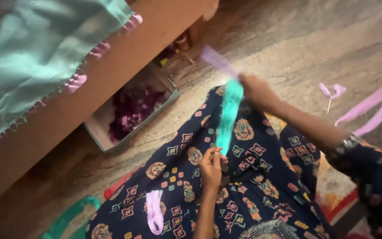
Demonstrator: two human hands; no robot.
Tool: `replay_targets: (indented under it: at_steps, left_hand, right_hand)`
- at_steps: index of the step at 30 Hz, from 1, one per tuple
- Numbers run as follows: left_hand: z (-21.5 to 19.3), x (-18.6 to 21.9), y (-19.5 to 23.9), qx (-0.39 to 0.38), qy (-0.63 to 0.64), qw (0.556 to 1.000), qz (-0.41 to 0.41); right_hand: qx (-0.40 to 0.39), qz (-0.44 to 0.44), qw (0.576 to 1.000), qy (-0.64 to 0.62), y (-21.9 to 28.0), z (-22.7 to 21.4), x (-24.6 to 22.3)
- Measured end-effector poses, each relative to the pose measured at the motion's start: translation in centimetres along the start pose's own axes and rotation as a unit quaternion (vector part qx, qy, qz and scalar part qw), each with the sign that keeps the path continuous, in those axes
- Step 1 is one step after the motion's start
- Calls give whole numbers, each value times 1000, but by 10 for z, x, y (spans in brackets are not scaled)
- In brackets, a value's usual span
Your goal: Attaching and combing out decorative tassels on the edge of a light blue fabric/saree.
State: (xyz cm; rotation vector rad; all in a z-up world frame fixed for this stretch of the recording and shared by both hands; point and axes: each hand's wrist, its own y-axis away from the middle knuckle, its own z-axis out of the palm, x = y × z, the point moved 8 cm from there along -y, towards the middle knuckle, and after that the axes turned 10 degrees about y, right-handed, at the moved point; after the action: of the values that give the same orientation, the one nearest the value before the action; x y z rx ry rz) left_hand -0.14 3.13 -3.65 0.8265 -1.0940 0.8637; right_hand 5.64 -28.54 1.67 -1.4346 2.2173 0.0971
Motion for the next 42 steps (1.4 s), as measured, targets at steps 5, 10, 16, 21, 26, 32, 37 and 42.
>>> replay_targets:
  at_steps: [5,10,16,21,26,32,37,42]
  left_hand:
    - [-36,-59,-1,35,65,997,-18]
    - [-55,-59,-5,121,108,985,-66]
    - [-53,-43,0,88,-108,990,-6]
    - [-51,-33,-1,115,-85,988,-66]
    - [-52,-33,-8,113,-161,979,45]
    - [-49,-34,-9,129,-138,982,12]
    - [-63,-55,-20,140,-162,976,47]
    - [-73,-93,-26,121,-189,963,148]
  right_hand:
    - [-177,-304,925,143,34,29,-55]
    - [-21,-9,1000,-20,0,-1,-5]
    - [-171,-389,902,82,11,27,-56]
    - [-103,-127,983,89,-2,36,-23]
    - [-188,-403,876,189,32,46,-58]
    - [-161,-373,881,240,38,32,-64]
    - [-163,-259,944,119,17,30,-46]
    - [-91,-43,995,3,-14,-44,-22]
